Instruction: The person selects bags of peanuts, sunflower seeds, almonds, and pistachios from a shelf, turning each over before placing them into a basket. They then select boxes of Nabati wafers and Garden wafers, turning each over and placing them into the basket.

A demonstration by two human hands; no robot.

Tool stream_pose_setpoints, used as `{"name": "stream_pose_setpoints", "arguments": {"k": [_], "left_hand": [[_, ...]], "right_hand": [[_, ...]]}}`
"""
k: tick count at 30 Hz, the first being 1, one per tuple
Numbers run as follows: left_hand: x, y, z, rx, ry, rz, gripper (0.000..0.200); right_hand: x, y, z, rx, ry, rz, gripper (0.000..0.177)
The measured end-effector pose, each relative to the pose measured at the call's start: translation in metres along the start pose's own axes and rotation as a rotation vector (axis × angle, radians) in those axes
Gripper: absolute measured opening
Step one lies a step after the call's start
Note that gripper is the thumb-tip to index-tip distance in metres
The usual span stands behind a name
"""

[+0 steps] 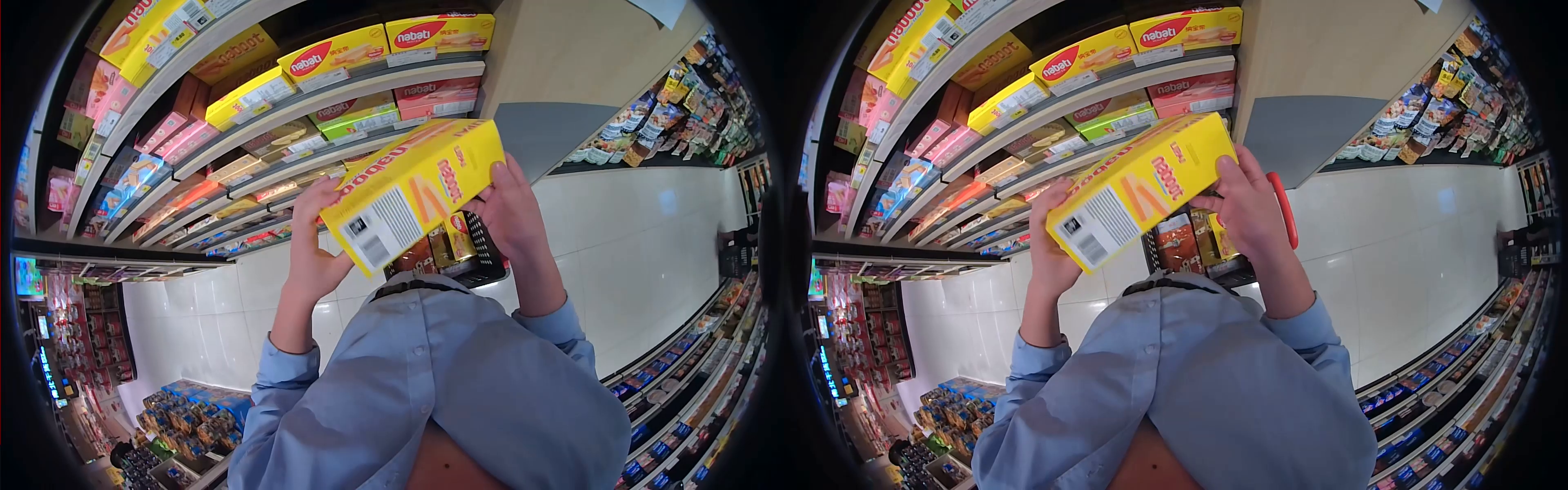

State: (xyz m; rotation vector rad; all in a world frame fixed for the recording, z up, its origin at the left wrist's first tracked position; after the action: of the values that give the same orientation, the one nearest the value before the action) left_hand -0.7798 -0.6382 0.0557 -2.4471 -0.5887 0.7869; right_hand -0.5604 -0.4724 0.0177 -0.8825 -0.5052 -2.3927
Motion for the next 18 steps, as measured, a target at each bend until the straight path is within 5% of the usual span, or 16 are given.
{"name": "stream_pose_setpoints", "arguments": {"k": [4, 18], "left_hand": [[-0.002, 0.002, 0.016, -0.183, 0.236, 0.018, 0.078], [0.004, 0.006, 0.014, -0.102, 0.192, 0.022, 0.085]], "right_hand": [[0.005, 0.006, 0.001, 0.019, 0.106, -0.007, 0.041], [0.009, 0.016, 0.01, -0.045, 0.182, -0.015, 0.041]]}}
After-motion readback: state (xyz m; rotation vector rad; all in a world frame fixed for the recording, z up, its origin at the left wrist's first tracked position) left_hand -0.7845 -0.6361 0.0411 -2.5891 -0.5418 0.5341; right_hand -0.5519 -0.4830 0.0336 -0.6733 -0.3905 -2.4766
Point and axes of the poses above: each hand's wrist, its own y-axis away from the middle knuckle, its own x-axis out of the palm, z = x × y, the point moved 5 cm from there along -y, towards the middle knuckle, and after that the axes turned 1 degree about x, right-handed, at the moved point
